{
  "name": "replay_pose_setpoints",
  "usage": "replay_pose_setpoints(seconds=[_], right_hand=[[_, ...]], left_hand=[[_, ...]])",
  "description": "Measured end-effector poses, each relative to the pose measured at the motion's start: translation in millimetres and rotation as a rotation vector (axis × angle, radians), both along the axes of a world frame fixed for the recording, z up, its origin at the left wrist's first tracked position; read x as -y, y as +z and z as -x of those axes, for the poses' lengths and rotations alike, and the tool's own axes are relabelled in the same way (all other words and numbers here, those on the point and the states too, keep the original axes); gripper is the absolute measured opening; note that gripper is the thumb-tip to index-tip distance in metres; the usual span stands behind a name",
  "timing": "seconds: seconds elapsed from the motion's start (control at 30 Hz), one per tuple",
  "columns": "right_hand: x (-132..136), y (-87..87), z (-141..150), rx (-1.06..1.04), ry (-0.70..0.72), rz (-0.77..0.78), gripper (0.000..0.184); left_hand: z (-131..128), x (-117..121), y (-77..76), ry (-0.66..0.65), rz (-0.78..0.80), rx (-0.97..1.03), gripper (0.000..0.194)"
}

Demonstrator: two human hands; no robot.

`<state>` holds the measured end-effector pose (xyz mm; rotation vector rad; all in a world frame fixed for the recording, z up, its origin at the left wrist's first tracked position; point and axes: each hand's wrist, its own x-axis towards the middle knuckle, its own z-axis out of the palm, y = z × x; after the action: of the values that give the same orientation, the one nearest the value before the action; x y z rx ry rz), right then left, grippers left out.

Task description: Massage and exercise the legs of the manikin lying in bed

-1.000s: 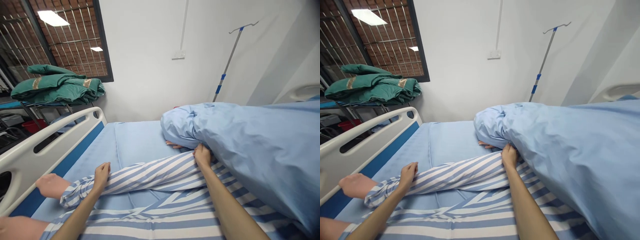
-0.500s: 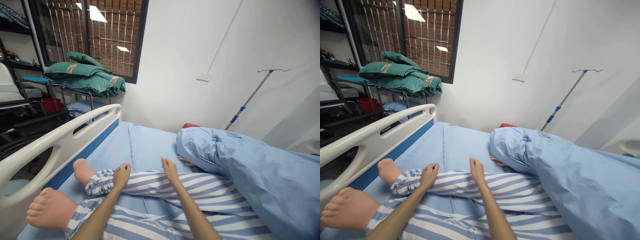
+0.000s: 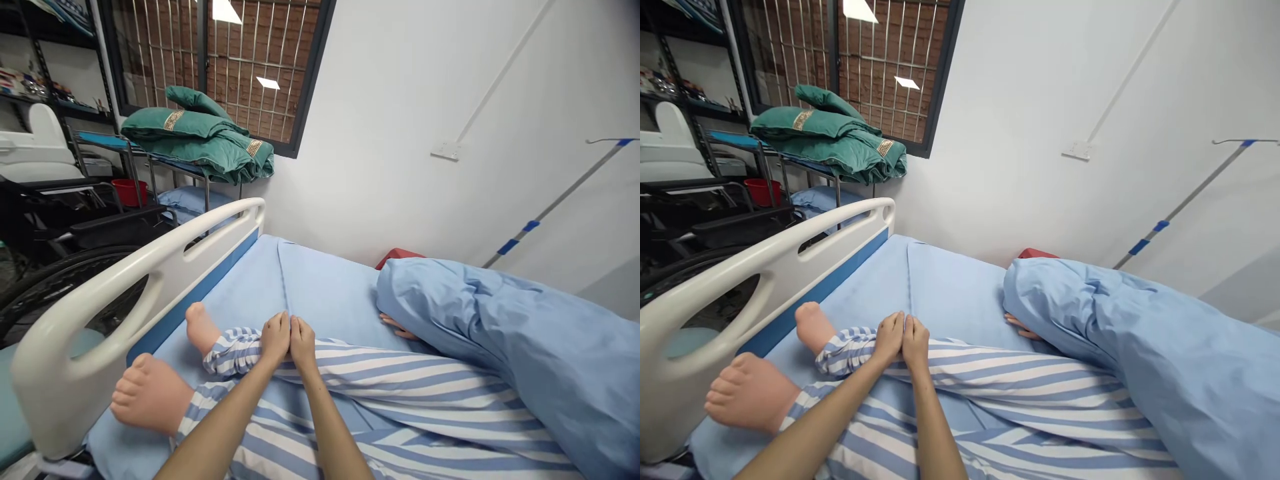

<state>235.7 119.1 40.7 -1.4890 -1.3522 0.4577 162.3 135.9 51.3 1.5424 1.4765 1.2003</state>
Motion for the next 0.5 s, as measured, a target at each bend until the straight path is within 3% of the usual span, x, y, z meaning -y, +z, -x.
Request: replay_pose_setpoints(seconds=[0.13, 0.27, 0.4, 0.5], right_hand=[[-3.4, 1.9, -3.4, -0.200, 0.012, 0.001, 0.042], [-4.6, 8.3, -5.3, -0.254, 0.018, 0.044, 0.040], [2.1, 22.1, -17.3, 0.096, 0.028, 0.065, 0.039], [10.7, 22.9, -30.6, 0.318, 0.042, 0.036, 0.036]], left_hand=[[-18.4, -2.0, 8.5, 0.049, 0.078, 0.199, 0.034], [-20.5, 6.2, -0.5, 0.022, 0.011, 0.109, 0.032], [-18.5, 11.1, -5.7, -0.012, -0.039, -0.037, 0.032], [-20.3, 13.1, -5.8, -0.028, -0.056, -0.134, 0.032]])
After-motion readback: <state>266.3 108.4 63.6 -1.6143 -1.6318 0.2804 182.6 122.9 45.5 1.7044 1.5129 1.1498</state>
